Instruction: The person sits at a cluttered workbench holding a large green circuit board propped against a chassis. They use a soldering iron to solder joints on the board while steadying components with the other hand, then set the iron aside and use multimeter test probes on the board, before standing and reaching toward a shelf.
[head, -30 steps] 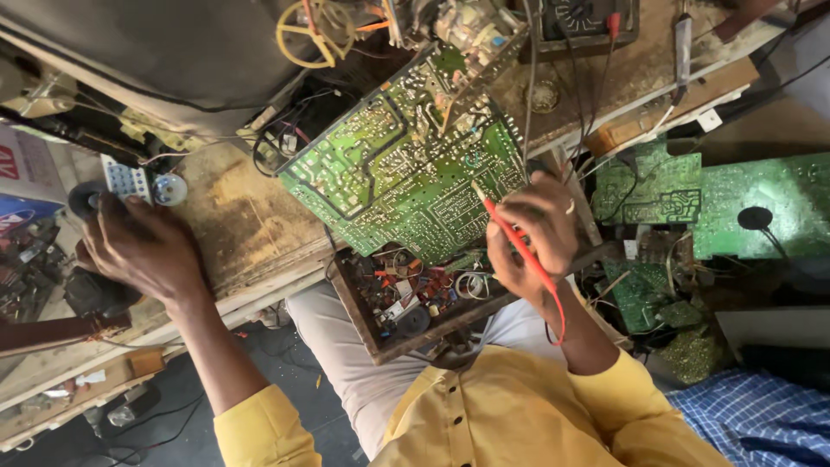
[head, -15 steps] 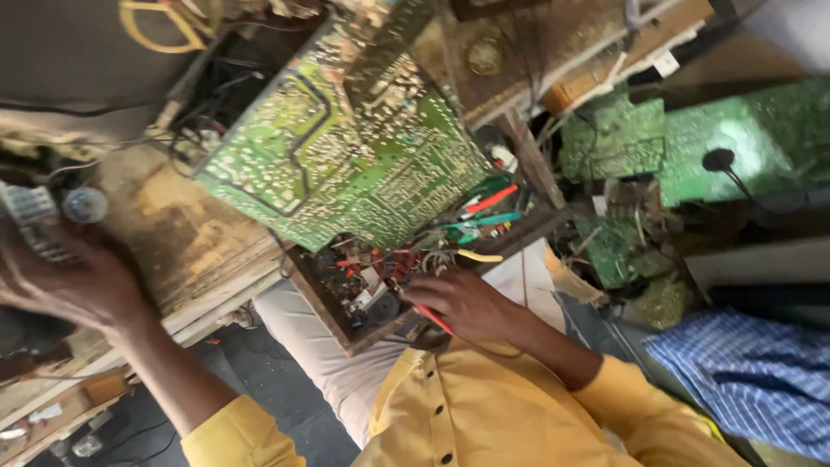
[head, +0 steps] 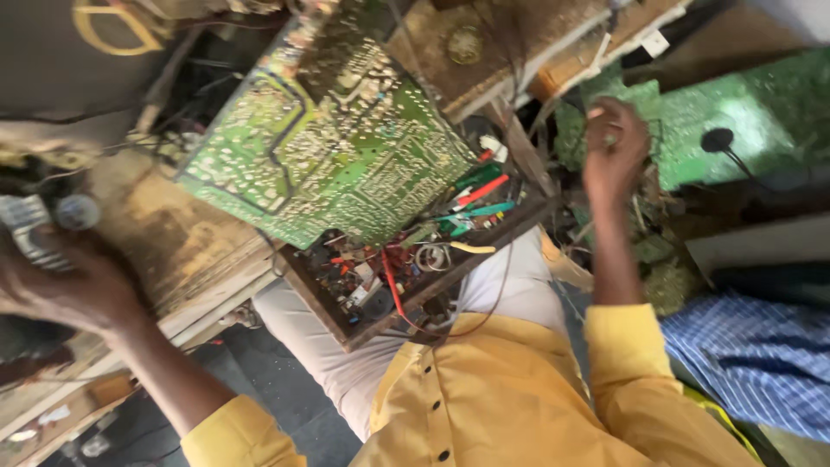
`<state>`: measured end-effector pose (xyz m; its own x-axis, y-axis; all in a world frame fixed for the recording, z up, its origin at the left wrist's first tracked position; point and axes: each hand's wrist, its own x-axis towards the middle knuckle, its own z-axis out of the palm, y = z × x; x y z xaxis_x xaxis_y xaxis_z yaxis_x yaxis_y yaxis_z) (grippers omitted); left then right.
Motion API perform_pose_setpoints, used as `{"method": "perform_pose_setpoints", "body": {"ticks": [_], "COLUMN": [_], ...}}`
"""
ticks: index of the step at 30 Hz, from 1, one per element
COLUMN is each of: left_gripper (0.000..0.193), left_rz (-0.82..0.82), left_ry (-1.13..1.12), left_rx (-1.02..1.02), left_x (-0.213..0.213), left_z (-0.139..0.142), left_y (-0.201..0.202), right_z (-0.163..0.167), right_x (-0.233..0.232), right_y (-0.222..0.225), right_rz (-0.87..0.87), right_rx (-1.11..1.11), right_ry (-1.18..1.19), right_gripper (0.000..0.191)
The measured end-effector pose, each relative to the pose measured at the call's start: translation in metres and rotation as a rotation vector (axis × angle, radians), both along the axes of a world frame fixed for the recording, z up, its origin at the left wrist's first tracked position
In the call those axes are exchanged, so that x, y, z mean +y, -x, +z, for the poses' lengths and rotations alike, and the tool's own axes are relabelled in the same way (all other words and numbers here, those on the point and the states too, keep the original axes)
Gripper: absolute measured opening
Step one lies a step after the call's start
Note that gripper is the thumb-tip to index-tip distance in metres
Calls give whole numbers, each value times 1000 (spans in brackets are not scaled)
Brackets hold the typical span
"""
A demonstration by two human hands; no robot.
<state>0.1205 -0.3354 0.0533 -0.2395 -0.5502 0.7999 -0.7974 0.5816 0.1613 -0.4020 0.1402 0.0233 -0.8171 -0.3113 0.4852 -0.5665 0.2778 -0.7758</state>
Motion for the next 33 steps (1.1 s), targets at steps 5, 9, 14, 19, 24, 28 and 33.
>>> {"method": "perform_pose_setpoints", "body": {"ticks": [5, 9, 14, 19, 24, 28, 33], "left_gripper": [38, 38, 35, 35, 34, 31, 28], "left_rz": [35, -13, -30, 4, 2, 15, 12], "left_ry": [-12, 11, 7, -14, -23, -80, -24], "left_rx": [35, 31, 38, 14, 41, 48, 20], "left_x": [10, 15, 12, 16, 15, 23, 26], "left_z": [27, 32, 36, 36, 42, 48, 56], "left_y": [18, 21, 22, 22, 26, 29, 33], "right_z": [-55, -65, -46, -42, -51, -13, 130], "right_x": [-17, -32, -38, -25, 13, 26, -2], "right_y": [67, 64, 58, 61, 50, 34, -6], "right_rz": [56, 135, 145, 149, 291, 510, 548], "right_rx": [-372, -583, -635, -700, -616, -236, -224], "right_ry": [34, 345, 391, 356, -9, -848, -517], "right_gripper": [23, 14, 17, 23, 26, 38, 43]}}
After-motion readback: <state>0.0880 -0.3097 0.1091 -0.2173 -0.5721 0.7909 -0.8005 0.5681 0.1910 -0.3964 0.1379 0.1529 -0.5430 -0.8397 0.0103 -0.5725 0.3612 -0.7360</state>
